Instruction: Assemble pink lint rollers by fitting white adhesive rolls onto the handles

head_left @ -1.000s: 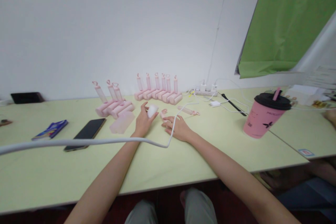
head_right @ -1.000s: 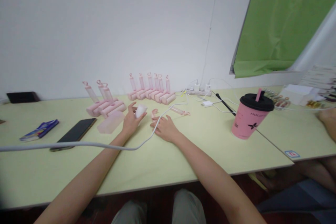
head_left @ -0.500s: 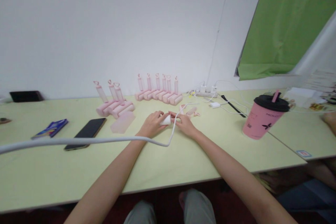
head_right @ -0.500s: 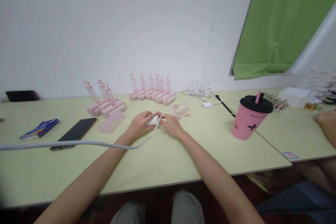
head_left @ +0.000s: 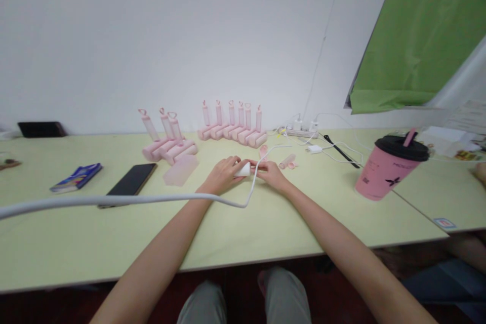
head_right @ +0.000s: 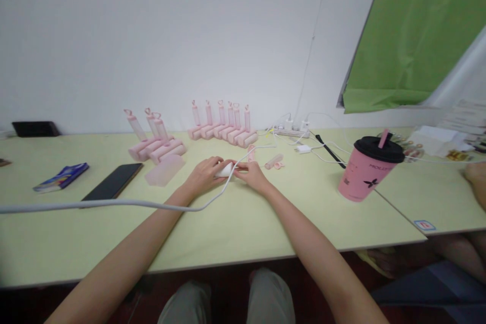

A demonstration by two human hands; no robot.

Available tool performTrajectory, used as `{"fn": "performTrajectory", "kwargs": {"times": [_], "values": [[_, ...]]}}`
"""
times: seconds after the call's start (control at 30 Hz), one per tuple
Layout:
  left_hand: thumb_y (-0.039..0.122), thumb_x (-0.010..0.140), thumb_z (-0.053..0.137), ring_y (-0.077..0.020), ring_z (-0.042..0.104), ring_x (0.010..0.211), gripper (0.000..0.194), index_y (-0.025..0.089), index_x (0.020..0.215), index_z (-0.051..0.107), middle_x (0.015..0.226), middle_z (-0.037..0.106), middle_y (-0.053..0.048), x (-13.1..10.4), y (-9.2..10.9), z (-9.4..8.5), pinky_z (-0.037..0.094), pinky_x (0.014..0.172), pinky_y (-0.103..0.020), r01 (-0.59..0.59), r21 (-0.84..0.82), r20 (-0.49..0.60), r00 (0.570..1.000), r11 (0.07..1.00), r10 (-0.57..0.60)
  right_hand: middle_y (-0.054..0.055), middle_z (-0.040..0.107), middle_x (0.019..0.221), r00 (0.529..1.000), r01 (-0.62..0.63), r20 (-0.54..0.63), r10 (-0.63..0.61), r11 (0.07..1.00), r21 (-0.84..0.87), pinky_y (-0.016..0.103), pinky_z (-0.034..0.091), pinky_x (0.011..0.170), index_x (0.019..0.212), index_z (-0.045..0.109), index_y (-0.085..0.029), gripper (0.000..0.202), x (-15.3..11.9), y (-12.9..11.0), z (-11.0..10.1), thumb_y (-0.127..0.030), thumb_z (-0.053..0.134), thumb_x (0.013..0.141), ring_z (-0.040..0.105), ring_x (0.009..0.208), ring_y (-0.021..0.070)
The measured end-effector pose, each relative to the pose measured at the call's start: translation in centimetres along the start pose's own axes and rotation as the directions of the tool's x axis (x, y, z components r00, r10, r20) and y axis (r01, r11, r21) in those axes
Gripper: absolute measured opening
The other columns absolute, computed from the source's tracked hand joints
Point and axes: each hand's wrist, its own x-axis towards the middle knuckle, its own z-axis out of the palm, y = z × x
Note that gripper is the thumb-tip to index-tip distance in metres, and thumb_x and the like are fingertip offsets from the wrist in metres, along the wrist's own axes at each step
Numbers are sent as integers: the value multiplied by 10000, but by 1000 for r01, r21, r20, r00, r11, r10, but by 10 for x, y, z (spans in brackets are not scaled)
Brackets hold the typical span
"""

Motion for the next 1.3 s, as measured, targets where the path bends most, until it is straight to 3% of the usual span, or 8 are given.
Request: {"fn": "performTrajectory", "kwargs": {"times": [0.73,1.3], "values": [[374,832,479,-179,519,849,416,228,1221,456,975,535,-79,-1,-1,7,408,710,-281,-28,-8,42,999,1000,29,81,662,1059,998,-20,50,22,998,-51,398,457,898,1117,617,-155,412,-3,2,-3,-284,618,726,633,944,222],[380,830,476,-181,513,831,405,217,1200,478,970,536,-84,0,-2,10,410,699,-295,-68,36,60,996,997,66,87,675,993,997,-39,60,41,998,-40,353,504,831,1079,606,-120,415,-4,-1,1,-206,618,673,649,877,196]]}}
